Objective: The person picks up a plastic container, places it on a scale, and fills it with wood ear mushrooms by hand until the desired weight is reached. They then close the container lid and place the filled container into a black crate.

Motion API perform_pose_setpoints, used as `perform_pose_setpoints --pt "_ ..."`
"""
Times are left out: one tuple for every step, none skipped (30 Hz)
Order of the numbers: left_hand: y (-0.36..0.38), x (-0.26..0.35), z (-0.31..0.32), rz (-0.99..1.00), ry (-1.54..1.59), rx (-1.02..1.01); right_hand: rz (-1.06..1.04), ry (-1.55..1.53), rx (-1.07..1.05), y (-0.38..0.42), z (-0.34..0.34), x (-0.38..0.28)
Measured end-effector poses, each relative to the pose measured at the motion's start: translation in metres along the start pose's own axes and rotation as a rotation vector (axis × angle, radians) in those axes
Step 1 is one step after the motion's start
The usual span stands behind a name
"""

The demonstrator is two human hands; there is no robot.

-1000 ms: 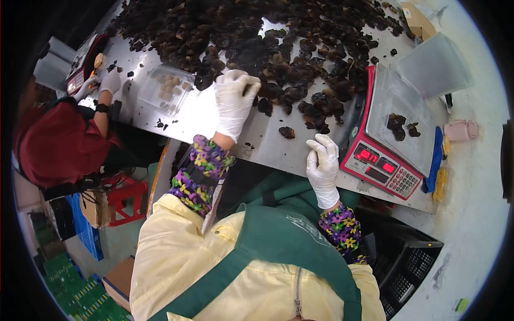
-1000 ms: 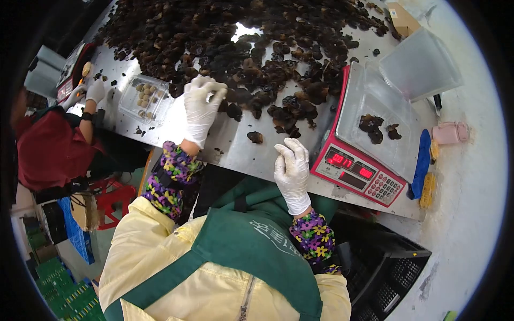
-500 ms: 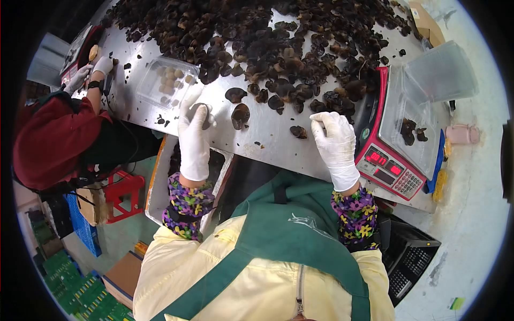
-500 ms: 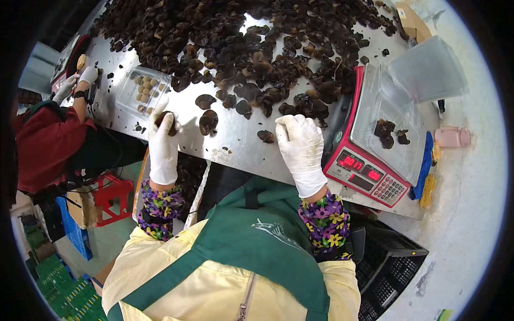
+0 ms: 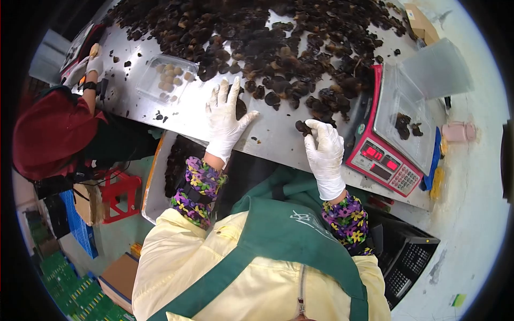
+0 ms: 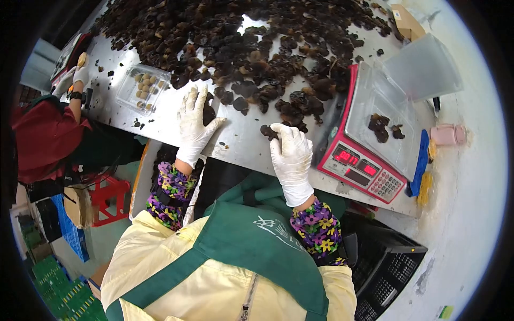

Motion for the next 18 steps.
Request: perform_pose_setpoints --pt "0.0 0.001 0.001 0.052 0.026 0.019 0.015 -0.03 -0.014 0.003 -0.002 0.003" --pt "0.001 -0.001 0.004 0.057 0.032 0.021 0.026 -0.063 -0.029 0.005 -0.002 0.005" --pt "0.002 -0.005 0.006 0.03 0.111 0.003 0.065 -0.083 -0.035 0.007 -0.001 0.008" --pt "0.003 -0.009 0.007 0.002 0.185 -0.014 0.06 -0.085 -0.031 0.01 0.0 0.008" --pt "0.005 -0.005 0.003 -0.001 0.185 0.057 0.183 -0.2 -0.04 0.011 0.0 0.009" --pt "0.007 -0.004 0.001 -0.002 0.177 0.066 0.305 -0.317 -0.051 0.013 0.002 0.009" --pt "0.009 -0.006 0.001 -0.034 0.226 0.052 0.341 -0.297 -0.07 0.013 0.001 0.009" --pt "0.01 -0.006 0.0 -0.066 0.277 0.038 0.333 -0.303 -0.07 0.01 0.0 0.004" --pt "0.01 -0.002 -0.003 -0.096 0.283 0.061 0.396 -0.442 -0.085 0.008 0.001 0.001" --pt "0.01 -0.004 -0.003 -0.095 0.281 0.067 0.458 -0.58 -0.099 0.005 0.001 -0.002" --pt "0.009 -0.004 -0.001 -0.039 0.237 0.081 0.452 -0.784 -0.092 -0.001 0.005 -0.013" --pt "0.008 -0.003 0.001 0.017 0.196 0.093 0.399 -0.816 -0.119 -0.011 0.008 -0.026" --pt "0.007 0.0 0.0 0.031 0.198 0.109 0.317 -0.684 -0.176 -0.024 -0.002 -0.059" --pt "0.008 0.001 0.002 0.035 0.201 0.112 0.064 -0.725 -0.18 -0.032 -0.004 -0.091" --pt "0.01 0.002 0.003 0.05 0.253 0.128 -0.062 -0.834 -0.255 -0.034 -0.001 -0.122" --pt "0.011 0.003 0.003 0.065 0.304 0.144 -0.17 -0.738 -0.363 -0.028 0.009 -0.141" --pt "0.008 0.012 -0.01 0.032 0.352 0.092 -0.34 -0.695 -0.289 -0.03 0.008 -0.158" --pt "0.01 0.005 0.0 -0.155 0.574 0.013 -0.501 -0.507 -0.232 -0.039 0.003 -0.163"
Point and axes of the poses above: each hand's wrist, its own y-axis away from the middle knuckle, its own z-axis out of the palm, x = y × z, the point moved 3 cm from there along -y, towards the middle knuckle, and after that the axes turned 2 degrees about z, right-handed, at the moved point
